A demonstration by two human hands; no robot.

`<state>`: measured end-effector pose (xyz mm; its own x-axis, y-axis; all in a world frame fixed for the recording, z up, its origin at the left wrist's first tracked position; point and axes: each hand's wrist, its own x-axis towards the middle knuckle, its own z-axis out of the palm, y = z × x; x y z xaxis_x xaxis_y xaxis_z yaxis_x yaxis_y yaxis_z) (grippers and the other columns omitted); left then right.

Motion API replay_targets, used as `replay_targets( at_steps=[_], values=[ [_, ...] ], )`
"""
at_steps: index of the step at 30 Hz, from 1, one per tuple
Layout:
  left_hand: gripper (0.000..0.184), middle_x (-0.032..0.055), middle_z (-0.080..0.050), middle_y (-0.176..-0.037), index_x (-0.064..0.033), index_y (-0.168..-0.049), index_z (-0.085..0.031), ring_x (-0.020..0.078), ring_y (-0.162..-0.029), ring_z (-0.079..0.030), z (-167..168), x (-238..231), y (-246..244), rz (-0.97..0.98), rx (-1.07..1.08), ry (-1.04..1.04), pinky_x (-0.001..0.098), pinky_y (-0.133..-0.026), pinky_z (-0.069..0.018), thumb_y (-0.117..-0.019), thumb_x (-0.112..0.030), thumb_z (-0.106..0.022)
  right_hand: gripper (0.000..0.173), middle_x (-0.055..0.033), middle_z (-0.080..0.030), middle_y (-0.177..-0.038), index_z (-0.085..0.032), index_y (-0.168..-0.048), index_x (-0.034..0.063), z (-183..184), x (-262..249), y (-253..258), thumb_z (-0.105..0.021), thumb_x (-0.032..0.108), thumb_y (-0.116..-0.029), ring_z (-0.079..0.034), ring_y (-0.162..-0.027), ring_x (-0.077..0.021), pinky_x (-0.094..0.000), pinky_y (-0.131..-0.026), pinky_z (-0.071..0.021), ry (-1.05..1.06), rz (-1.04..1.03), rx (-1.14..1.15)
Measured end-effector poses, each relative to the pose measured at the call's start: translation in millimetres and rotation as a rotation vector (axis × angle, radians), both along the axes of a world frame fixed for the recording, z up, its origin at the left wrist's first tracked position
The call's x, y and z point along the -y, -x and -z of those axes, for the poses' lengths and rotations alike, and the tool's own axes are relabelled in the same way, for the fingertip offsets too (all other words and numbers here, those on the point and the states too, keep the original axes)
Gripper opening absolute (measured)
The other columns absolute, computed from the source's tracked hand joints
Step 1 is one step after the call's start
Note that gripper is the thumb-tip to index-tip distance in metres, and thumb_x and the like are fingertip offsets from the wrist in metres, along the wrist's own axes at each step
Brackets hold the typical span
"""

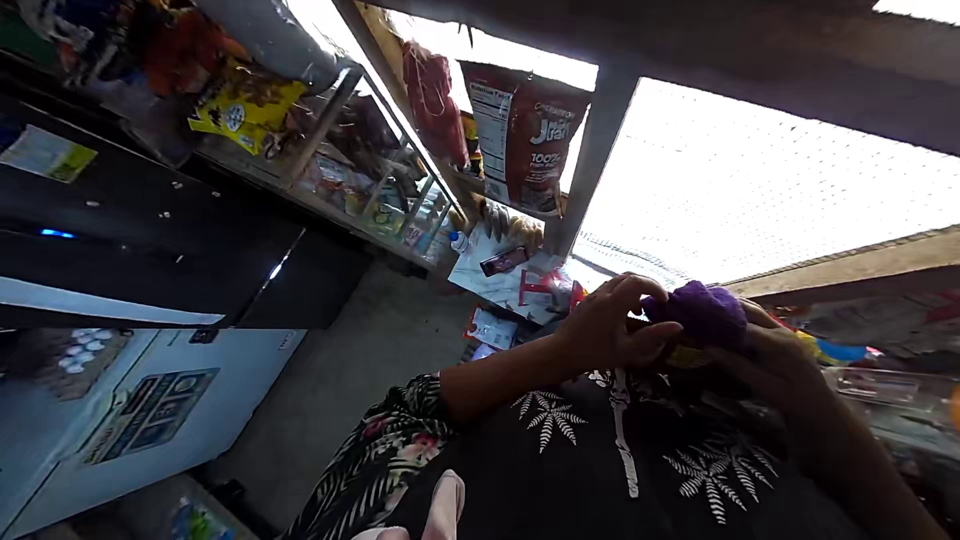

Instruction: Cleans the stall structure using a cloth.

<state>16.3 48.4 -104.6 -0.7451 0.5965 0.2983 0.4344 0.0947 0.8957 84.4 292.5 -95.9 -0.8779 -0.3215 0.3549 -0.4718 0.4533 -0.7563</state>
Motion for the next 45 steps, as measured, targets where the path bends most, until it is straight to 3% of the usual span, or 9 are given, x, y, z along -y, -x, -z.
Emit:
replay_targets(
  at_steps=[5, 14, 22, 25, 27, 31, 35, 40, 45],
  values=[
    [0.028, 0.0107, -0.067, -0.096, -0.0025, -0.089, -0.07, 0.0195, -0.092, -0.066, 1.3, 11.7, 3.8, -0.074, -0.134, 0.031, 0.0353, -0.082, -0.0559, -0.096, -0.029, -0.07, 0.03, -0.0039, -0.07, -0.115, -0.072, -0.103, 0.0114, -1.1, 11.5, 3.4, -0.059, 0.038, -0.1034, -0.057, -0.12, -0.0064, -0.0255, -0.107, -0.0428, -0.025, 0.009, -0.016],
    [0.017, 0.0067, -0.069, -0.095, -0.0051, -0.093, -0.075, 0.014, -0.092, -0.066, -3.1, 20.2, 13.5, -0.037, -0.155, -0.015, 0.0297, -0.083, -0.0563, -0.0945, -0.022, -0.072, 0.034, -0.0093, -0.07, -0.111, -0.074, -0.102, 0.0068, -5.1, 21.9, 5.5, -0.055, 0.035, -0.1044, -0.061, -0.114, -0.0109, -0.0289, -0.103, -0.0456, -0.064, 0.124, 0.01],
    [0.012, 0.0069, -0.07, -0.097, -0.0019, -0.097, -0.075, 0.0077, -0.086, -0.066, -15.2, 13.5, 29.8, 0.099, 0.043, -0.002, 0.0223, -0.079, -0.0558, -0.0945, -0.013, -0.071, 0.035, -0.0117, -0.07, -0.108, -0.074, -0.102, 0.002, -11.3, 18.7, 6.7, -0.059, 0.034, -0.1006, -0.064, -0.106, -0.0118, -0.0279, -0.094, -0.0517, -0.092, 0.234, 0.063],
    [0.009, 0.0062, -0.07, -0.092, -0.0011, -0.096, -0.074, 0.0069, -0.081, -0.065, -22.0, 8.7, 35.6, 0.085, 0.042, -0.002, 0.0221, -0.075, -0.0554, -0.0941, -0.009, -0.07, 0.042, -0.0147, -0.071, -0.109, -0.073, -0.105, 0.0006, -26.0, -0.1, 7.8, -0.072, 0.039, -0.0872, -0.068, -0.1, -0.022, -0.0423, -0.086, -0.0561, -0.232, 0.319, 0.235],
    [0.01, 0.0041, -0.069, -0.088, -0.0021, -0.098, -0.072, 0.0049, -0.075, -0.064, -25.2, 7.7, 41.3, 0.059, 0.051, 0.013, 0.0212, -0.072, -0.055, -0.0966, -0.011, -0.068, 0.039, -0.0203, -0.07, -0.111, -0.072, -0.104, -0.0024, -36.7, -19.9, 6.9, -0.074, 0.033, -0.0882, -0.068, -0.101, -0.0331, -0.0567, -0.087, -0.0545, -0.298, 0.424, 0.279],
    [0.013, 0.0014, -0.067, -0.086, -0.003, -0.101, -0.07, 0.0034, -0.068, -0.058, -36.6, 3.6, 52.1, 0.011, 0.197, 0.018, 0.0214, -0.065, -0.0508, -0.1007, -0.014, -0.064, 0.042, -0.0254, -0.066, -0.12, -0.069, -0.114, -0.0043, -66.8, -25.0, -10.0, -0.061, 0.033, -0.0965, -0.064, -0.111, -0.0343, -0.055, -0.093, -0.0507, -0.28, 0.79, 0.03],
    [0.015, 0.0015, -0.066, -0.087, -0.005, -0.101, -0.067, 0.006, -0.072, -0.061, -40.7, -10.0, 52.2, -0.01, 0.254, 0.007, 0.0261, -0.068, -0.0532, -0.1029, -0.018, -0.061, 0.032, -0.0286, -0.068, -0.104, -0.07, -0.093, -0.0036, -75.8, 15.0, -16.9, -0.057, 0.026, -0.097, -0.065, -0.1, -0.0408, -0.0543, -0.088, -0.0517, -0.477, 0.716, -0.346],
    [0.007, 0.003, -0.063, -0.092, -0.0044, -0.102, -0.063, 0.009, -0.081, -0.062, -37.8, -26.8, 45.8, 0.071, 0.391, -0.215, 0.0306, -0.074, -0.0556, -0.0981, -0.003, -0.058, 0.011, -0.0125, -0.074, -0.096, -0.074, -0.08, 0.0055, -35.5, 48.1, 10.8, -0.066, -0.003, -0.0826, -0.069, -0.099, -0.0339, -0.048, -0.081, -0.0577, -0.702, 0.557, -0.482],
    [0.009, 0.0012, -0.064, -0.084, -0.0047, -0.097, -0.064, 0.0072, -0.076, -0.062, -36.1, -34.4, 40.6, 0.102, 0.397, -0.156, 0.0285, -0.073, -0.0549, -0.1012, -0.013, -0.061, 0.009, -0.0213, -0.071, -0.1, -0.074, -0.086, -0.0022, -44.9, 7.8, 20.7, -0.068, -0.007, -0.083, -0.065, -0.104, -0.0449, -0.0595, -0.085, -0.0539, -0.765, 0.752, -0.262]
  ],
)
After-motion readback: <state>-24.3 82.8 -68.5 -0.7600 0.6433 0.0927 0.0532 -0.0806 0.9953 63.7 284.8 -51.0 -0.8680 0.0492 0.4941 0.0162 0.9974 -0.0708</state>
